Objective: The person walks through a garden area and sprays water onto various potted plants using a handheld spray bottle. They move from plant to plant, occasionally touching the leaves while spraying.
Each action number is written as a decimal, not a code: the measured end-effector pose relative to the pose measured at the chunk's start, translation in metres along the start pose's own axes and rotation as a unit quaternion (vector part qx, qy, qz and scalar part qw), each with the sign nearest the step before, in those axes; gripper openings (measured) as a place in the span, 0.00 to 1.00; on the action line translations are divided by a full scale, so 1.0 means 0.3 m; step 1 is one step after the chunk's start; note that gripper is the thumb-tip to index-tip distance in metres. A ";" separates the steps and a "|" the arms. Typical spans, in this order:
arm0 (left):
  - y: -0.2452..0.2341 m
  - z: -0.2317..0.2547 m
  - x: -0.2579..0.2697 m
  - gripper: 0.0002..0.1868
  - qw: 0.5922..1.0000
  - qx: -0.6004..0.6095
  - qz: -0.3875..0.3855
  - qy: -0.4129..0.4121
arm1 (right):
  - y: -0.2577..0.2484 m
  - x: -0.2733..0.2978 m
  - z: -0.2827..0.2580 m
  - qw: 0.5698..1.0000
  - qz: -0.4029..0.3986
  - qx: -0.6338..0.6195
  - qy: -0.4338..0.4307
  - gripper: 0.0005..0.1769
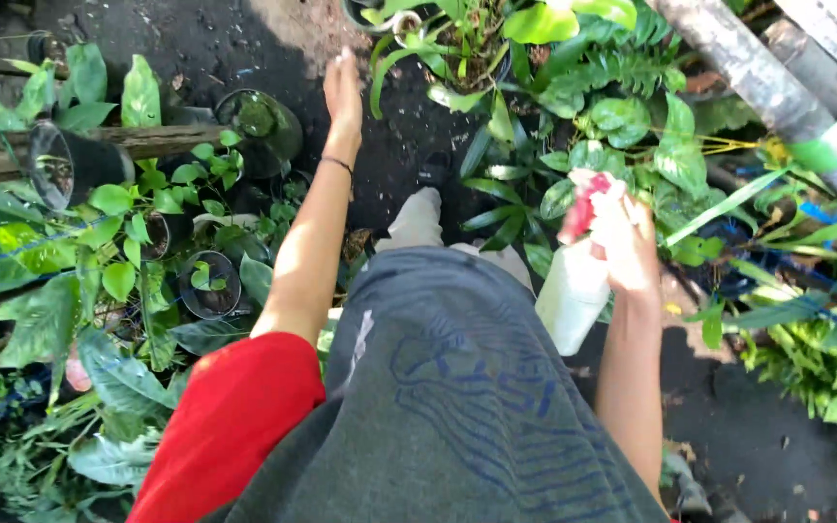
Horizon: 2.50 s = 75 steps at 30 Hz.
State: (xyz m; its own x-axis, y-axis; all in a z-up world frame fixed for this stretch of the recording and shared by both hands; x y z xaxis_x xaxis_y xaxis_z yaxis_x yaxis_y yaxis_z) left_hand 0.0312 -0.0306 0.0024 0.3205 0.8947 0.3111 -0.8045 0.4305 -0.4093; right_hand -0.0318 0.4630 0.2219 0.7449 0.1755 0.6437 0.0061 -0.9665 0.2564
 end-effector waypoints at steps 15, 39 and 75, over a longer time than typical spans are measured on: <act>0.461 0.223 -0.075 0.19 0.953 0.126 -0.261 0.088 | 0.309 0.081 -0.077 0.984 -0.083 0.150 -0.048 0.32; 0.589 0.117 -0.093 0.28 0.986 0.037 -0.099 0.129 | 0.534 -0.259 0.171 0.952 -0.038 0.208 -0.222 0.31; -0.008 0.154 0.323 0.17 0.968 0.192 -0.150 -0.068 | -0.040 -0.011 0.131 0.864 -0.279 0.369 -0.197 0.23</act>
State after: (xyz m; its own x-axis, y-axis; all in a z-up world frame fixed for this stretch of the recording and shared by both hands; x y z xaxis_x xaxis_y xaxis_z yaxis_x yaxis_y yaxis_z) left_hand 0.0412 0.0496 0.0733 0.5212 0.7008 0.4870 -0.8197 0.5699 0.0572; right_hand -0.0082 0.4666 0.1884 0.6568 0.7162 0.2357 0.7537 -0.6335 -0.1752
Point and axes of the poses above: each hand's wrist, its own x-axis away from the middle knuckle, its own y-axis out of the palm, z = x × y, the point moved 1 cm from there along -x, towards the middle knuckle, and after that the axes turned 8 degrees about z, right-handed, at the moved point
